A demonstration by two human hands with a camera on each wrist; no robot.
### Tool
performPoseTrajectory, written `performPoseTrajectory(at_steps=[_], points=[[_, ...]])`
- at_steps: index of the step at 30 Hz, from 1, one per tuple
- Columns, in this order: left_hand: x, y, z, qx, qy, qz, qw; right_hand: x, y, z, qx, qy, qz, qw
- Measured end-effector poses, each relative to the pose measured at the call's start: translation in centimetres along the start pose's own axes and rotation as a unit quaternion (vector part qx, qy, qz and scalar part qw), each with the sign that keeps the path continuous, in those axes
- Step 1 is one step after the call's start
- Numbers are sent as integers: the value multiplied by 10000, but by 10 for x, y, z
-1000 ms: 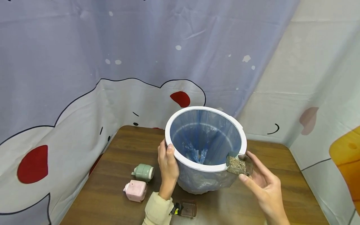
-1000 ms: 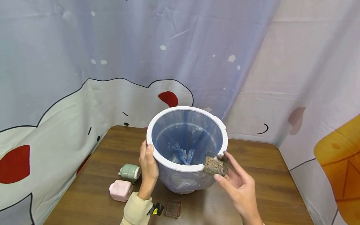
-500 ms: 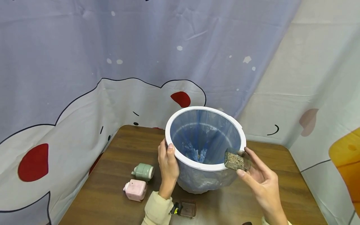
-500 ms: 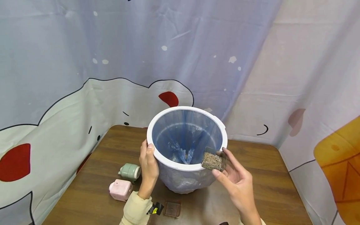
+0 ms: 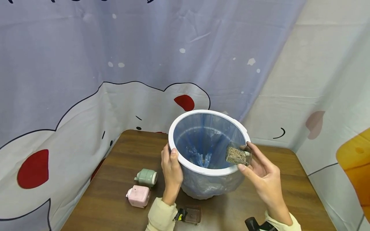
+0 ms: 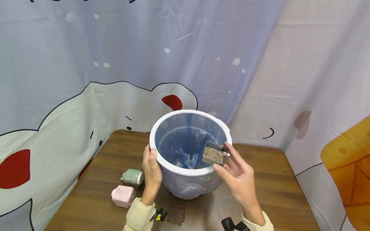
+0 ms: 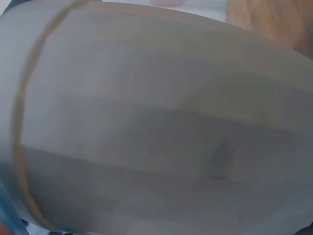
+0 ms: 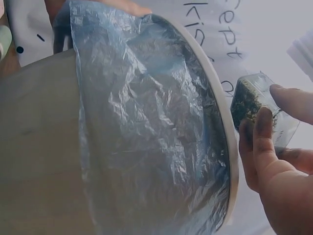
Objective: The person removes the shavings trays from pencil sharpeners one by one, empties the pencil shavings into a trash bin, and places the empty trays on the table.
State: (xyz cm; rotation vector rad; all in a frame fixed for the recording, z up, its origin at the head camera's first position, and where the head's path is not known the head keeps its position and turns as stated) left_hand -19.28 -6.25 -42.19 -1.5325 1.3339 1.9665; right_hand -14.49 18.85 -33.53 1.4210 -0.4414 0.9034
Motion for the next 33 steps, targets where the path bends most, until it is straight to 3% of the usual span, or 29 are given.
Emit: performPoseTrajectory(at_steps=[7,17,25,33], points=[[-2,0,-1,-10,40,10,10000,-9,8,0,-209,-467,721,9961],[-1,0,-1,7,-1,51,10000,-13,20,1,-545,-1094,1002,9874],[-1,1,0,28,-69,55,10000,-15,23,5,-384,-1203,698,9895],[-2,1,-1,39,-22,36,10000,-16,29,10,-317,-1521,763,9849]])
Point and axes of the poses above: each hand's wrist, its own y-axis towards the middle knuckle, its own z-axis out of the palm, x = y × z, the point moved 4 cm from there along y, towards the middle knuckle, and after that the axes turned 1 degree about -x, right-handed, at the moved point
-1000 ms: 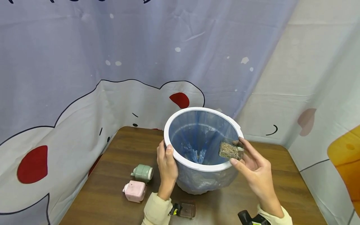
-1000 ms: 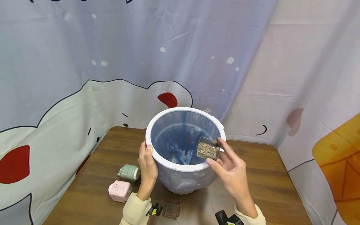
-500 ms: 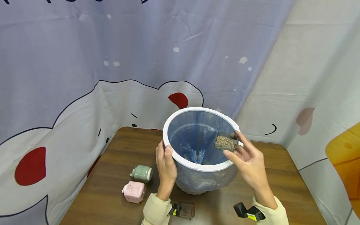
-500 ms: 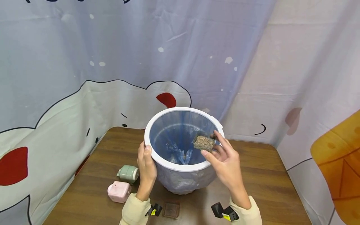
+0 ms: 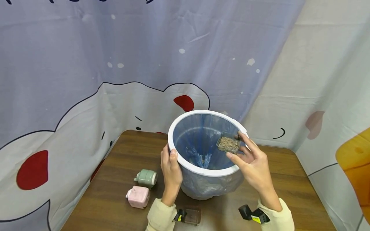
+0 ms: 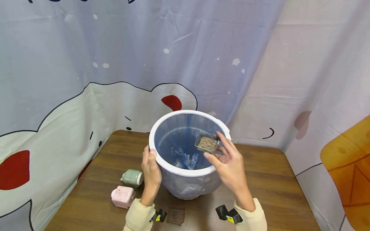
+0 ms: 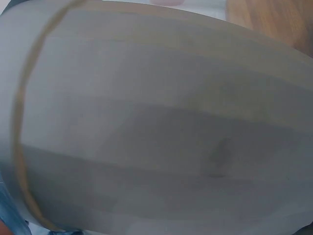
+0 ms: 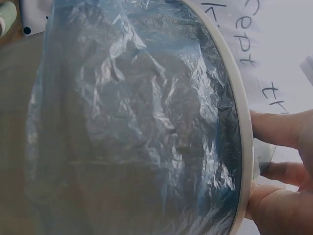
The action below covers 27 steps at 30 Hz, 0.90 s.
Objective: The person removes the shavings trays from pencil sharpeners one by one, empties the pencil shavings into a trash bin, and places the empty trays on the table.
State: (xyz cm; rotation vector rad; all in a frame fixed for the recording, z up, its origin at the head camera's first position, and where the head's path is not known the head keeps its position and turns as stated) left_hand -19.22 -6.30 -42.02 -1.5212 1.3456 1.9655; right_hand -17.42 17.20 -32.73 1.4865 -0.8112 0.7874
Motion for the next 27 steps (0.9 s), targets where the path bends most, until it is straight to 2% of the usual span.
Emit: performPoseTrajectory(at_steps=[6,11,24,27], points=[[1,0,0,-36,-11,32,10000,-1,5,6,231,46,-87,9997],[2,-1,1,-13,-38,9,10000,-1,9,7,189,-87,-66,9998],[2,0,1,-23,-15,45,10000,-1,13,7,204,-969,-1,9951],[1,0,1,-25,-20,49,10000,8,14,9,146,-1237,-91,9922]])
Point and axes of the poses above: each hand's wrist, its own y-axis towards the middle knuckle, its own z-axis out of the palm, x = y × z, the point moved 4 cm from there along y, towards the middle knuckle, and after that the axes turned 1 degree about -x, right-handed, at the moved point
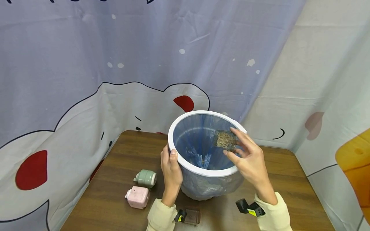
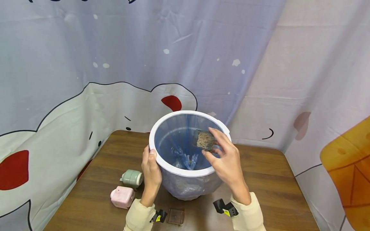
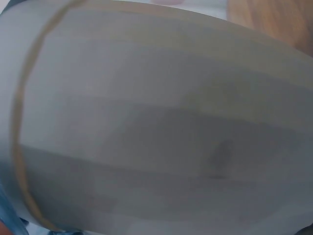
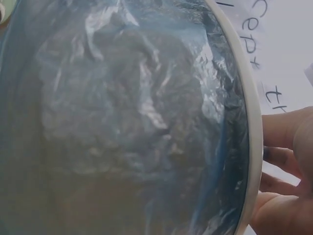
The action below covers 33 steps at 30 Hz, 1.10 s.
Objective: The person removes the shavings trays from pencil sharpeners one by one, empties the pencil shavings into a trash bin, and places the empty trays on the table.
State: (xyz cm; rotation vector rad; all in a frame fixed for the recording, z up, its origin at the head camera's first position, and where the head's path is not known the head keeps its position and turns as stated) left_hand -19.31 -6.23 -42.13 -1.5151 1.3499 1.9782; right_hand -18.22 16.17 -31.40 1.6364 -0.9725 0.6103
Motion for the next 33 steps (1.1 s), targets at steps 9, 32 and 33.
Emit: performPoseTrajectory(at_steps=[9,32,33], points=[[0,0,0,55,49,56,10000,25,-1,1,-124,-780,-715,9943],[1,0,0,-6,-29,57,10000,10,1,-1,-225,-2156,-1884,9579],[1,0,0,-19,-33,56,10000,10,1,-1,-233,-2138,-1931,9573]])
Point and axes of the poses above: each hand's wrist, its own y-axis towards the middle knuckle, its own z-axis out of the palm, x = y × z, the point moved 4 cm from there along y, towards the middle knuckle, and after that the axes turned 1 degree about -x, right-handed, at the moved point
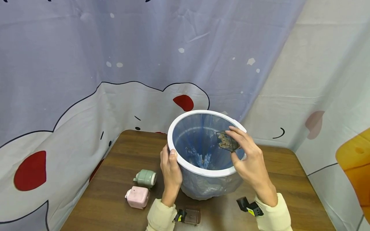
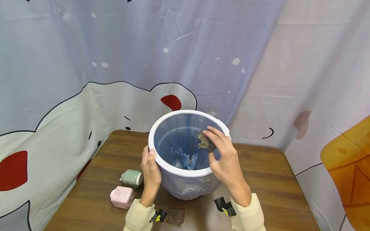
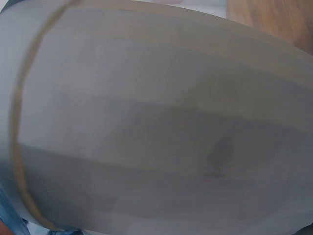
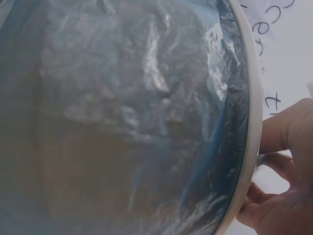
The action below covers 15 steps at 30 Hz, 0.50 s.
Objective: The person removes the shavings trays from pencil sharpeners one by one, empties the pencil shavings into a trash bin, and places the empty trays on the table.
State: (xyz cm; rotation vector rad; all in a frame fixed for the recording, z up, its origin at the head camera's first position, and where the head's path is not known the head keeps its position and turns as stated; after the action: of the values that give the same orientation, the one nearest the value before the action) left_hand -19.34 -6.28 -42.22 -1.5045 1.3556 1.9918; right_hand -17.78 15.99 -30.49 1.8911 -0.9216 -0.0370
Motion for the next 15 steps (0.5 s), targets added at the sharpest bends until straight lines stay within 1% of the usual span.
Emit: performPoseTrajectory(at_steps=[6,11,15], points=[[0,0,0,1,-9,-18,10000,3,1,1,0,61,-230,9997],[-1,0,0,33,0,-54,10000,7,2,-1,67,114,-582,9982],[-1,0,0,8,16,-25,10000,10,2,-1,107,100,-812,9966]])
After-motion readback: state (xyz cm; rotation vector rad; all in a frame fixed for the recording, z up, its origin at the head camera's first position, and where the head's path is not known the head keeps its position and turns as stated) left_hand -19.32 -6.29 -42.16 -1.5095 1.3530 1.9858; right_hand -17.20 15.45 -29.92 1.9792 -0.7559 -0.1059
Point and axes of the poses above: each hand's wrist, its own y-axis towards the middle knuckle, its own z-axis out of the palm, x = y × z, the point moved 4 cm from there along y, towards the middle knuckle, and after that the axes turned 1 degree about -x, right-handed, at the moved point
